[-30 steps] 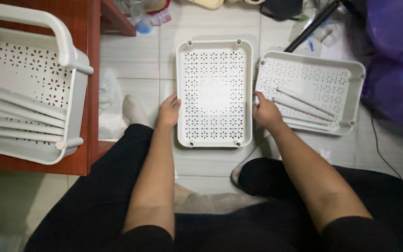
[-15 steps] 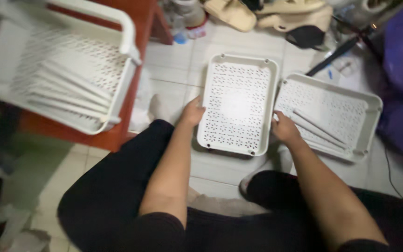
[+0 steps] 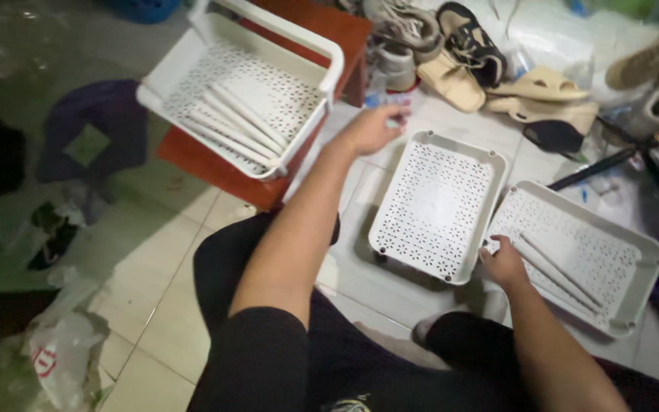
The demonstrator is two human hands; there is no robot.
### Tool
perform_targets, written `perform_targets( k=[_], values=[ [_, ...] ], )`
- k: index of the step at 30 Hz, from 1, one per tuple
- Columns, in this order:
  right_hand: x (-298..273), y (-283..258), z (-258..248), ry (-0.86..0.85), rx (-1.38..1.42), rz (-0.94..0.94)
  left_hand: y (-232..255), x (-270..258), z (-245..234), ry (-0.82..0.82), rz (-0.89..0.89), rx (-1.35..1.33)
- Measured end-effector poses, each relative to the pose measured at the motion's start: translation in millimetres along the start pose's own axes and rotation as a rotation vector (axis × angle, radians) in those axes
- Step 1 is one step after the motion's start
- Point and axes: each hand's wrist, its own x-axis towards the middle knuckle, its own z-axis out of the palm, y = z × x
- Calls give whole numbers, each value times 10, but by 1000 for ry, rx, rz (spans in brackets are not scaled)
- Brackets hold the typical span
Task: The person sits on the floor and assembles a multi-tiered plastic basket stand by inserting white poles into the corner holes of perforated white trays. They repeatedly insert and remove poles, stack the trays, and adjust the components to form the structure.
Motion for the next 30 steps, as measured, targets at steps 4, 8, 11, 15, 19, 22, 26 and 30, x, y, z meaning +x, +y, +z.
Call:
perform_targets(
  k=[4, 8, 11, 15, 19, 22, 26, 30],
  values=[
    [-51, -289, -82, 15, 52, -10, 390, -309, -828, 129, 113, 0],
    [-30, -766, -180, 76, 96, -115, 353, -772, -1499, 242, 104, -53],
    [-41, -1195, -282, 60, 166, -125, 127, -1155, -1836, 364, 87, -44],
    [-15, -1963, -316, -5, 325, -213, -349, -1571, -2084, 524, -53, -73],
    [-60, -2759, -336, -36, 320, -347, -908, -1754, -2240, 777, 30, -111],
    [-103, -3346, -319, -118, 408, -402, -1286, -1786, -2313, 958, -16, -146],
    [-239, -4008, -254, -193, 526, -507, -1648, -1812, -2347, 1073, -92, -140],
    [-418, -4459, -187, -238, 511, -619, -1875, -1856, -2305, 1124, -254, 0]
  ],
)
